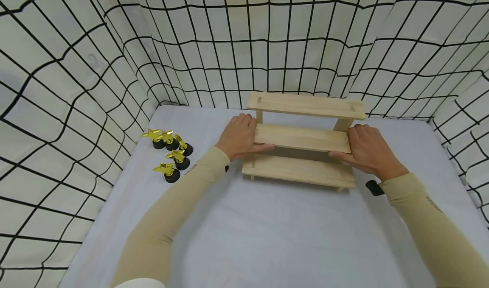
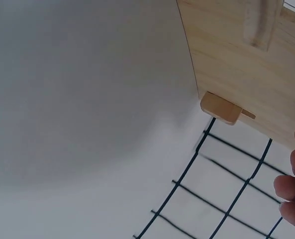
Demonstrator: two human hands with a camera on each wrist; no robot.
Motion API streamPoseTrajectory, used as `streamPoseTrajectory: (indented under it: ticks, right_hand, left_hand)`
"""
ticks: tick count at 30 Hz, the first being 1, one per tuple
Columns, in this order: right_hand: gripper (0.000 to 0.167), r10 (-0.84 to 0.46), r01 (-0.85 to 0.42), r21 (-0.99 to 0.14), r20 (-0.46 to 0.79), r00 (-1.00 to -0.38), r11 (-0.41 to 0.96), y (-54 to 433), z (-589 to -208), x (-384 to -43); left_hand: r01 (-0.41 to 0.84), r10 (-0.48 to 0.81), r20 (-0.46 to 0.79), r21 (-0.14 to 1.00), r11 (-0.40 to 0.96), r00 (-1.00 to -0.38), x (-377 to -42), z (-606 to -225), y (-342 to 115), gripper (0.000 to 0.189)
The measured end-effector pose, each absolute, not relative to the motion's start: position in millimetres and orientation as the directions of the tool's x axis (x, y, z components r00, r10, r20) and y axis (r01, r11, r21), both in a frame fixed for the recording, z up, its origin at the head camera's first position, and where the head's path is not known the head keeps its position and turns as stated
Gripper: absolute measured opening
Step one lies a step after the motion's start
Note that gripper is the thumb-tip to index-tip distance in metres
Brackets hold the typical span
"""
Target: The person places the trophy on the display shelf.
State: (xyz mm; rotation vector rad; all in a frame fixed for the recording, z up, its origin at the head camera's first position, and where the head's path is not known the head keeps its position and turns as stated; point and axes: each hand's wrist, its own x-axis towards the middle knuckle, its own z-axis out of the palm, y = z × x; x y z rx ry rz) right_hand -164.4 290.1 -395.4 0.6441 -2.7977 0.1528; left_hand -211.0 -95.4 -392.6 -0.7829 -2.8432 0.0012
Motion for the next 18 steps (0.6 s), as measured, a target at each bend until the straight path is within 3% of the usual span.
streamPoseTrajectory:
  ticks: [18]
  right_hand:
    - [0.069,-0.462,-0.491,-0.031,0.289,-0.838,0.871,248,-396,-177]
  left_hand:
    - [0.456,0.453,0.178,-0.025,0.889,-0.874,-202,-391,-140,0.095]
